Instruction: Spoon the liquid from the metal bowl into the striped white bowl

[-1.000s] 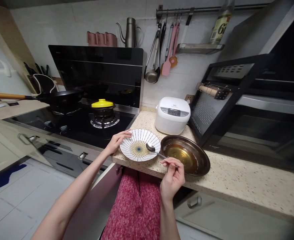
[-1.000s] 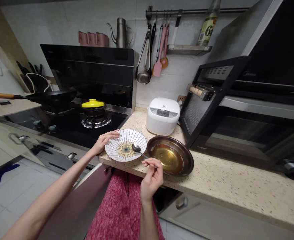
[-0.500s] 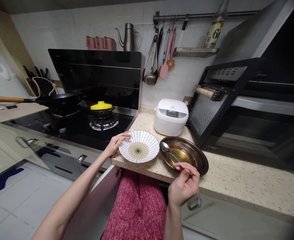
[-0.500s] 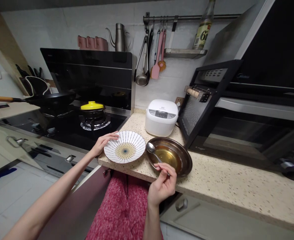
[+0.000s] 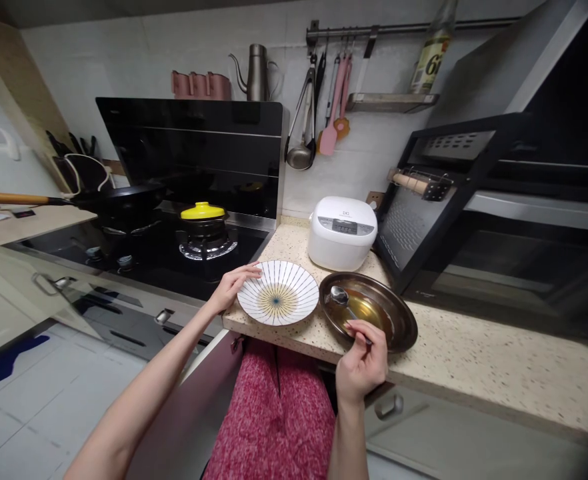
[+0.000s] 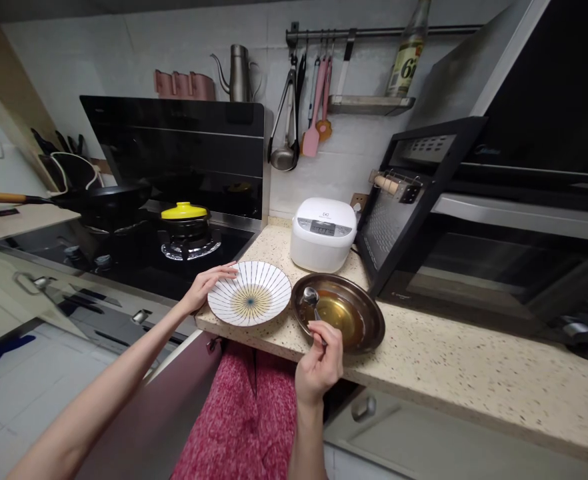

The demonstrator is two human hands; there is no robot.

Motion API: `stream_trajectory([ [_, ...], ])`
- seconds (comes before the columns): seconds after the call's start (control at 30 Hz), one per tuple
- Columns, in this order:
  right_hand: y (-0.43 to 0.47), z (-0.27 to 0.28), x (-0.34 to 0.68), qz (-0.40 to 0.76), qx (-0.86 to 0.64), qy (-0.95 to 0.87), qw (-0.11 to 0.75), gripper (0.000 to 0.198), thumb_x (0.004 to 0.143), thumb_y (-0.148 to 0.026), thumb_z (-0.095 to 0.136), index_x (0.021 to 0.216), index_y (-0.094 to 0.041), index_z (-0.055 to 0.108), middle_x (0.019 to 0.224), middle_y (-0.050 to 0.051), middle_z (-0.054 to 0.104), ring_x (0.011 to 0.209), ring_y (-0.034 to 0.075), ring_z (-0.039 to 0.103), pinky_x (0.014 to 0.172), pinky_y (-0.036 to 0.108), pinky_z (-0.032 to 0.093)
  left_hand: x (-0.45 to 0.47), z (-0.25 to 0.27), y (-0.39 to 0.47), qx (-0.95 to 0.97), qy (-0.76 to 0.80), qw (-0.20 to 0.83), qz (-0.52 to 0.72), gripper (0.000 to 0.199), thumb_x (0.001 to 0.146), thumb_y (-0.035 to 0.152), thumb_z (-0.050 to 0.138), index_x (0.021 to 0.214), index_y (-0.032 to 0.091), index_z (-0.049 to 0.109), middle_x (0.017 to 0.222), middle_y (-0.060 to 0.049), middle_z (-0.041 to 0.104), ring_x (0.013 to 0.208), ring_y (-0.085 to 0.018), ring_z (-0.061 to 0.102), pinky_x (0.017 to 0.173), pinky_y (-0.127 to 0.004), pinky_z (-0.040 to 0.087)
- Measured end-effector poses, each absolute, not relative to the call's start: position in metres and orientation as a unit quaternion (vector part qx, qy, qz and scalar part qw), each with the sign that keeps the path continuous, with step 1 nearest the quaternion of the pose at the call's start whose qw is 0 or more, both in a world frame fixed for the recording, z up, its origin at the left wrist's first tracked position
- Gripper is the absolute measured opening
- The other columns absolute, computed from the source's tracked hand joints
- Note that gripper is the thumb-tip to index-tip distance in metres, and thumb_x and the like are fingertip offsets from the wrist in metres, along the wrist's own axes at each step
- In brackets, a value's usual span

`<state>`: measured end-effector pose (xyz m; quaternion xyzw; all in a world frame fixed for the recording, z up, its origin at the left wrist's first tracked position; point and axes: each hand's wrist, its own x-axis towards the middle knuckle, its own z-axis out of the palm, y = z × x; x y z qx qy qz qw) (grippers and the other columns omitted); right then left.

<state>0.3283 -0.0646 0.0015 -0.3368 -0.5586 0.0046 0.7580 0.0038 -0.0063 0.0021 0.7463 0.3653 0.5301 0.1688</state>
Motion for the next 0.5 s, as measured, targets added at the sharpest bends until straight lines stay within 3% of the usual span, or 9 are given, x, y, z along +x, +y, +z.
stream_trajectory([
  [0.27, -0.064, 0.002, 0.332, -0.041, -0.317, -0.616, 0.719, 0.019, 0.104, -0.023, 0.049, 0.101, -0.021, 0.067, 0.089, 0.006, 0.070, 0.085, 0.019, 0.069, 0.076, 0.035, 0.057, 0.003, 0.000, -0.005, 0.748, 0.366, 0.170, 0.528, 0.050, 0.104, 0.050, 0.043, 0.111, 0.019, 0.081, 0.129, -0.015, 0.073, 0.141, -0.036, 0.055, 0.119, -0.058, 0.038],
  [0.5, -0.074, 0.012, 0.320, 0.063, -0.319, -0.490, 0.809, 0.016, 0.102, -0.028, 0.054, 0.091, -0.020, 0.063, 0.084, 0.003, 0.065, 0.074, 0.016, 0.064, 0.064, 0.031, 0.052, 0.002, 0.000, -0.005, 0.750, 0.364, 0.171, 0.526, 0.050, 0.105, 0.050, 0.043, 0.111, 0.018, 0.081, 0.129, -0.015, 0.073, 0.141, -0.036, 0.055, 0.118, -0.057, 0.039],
])
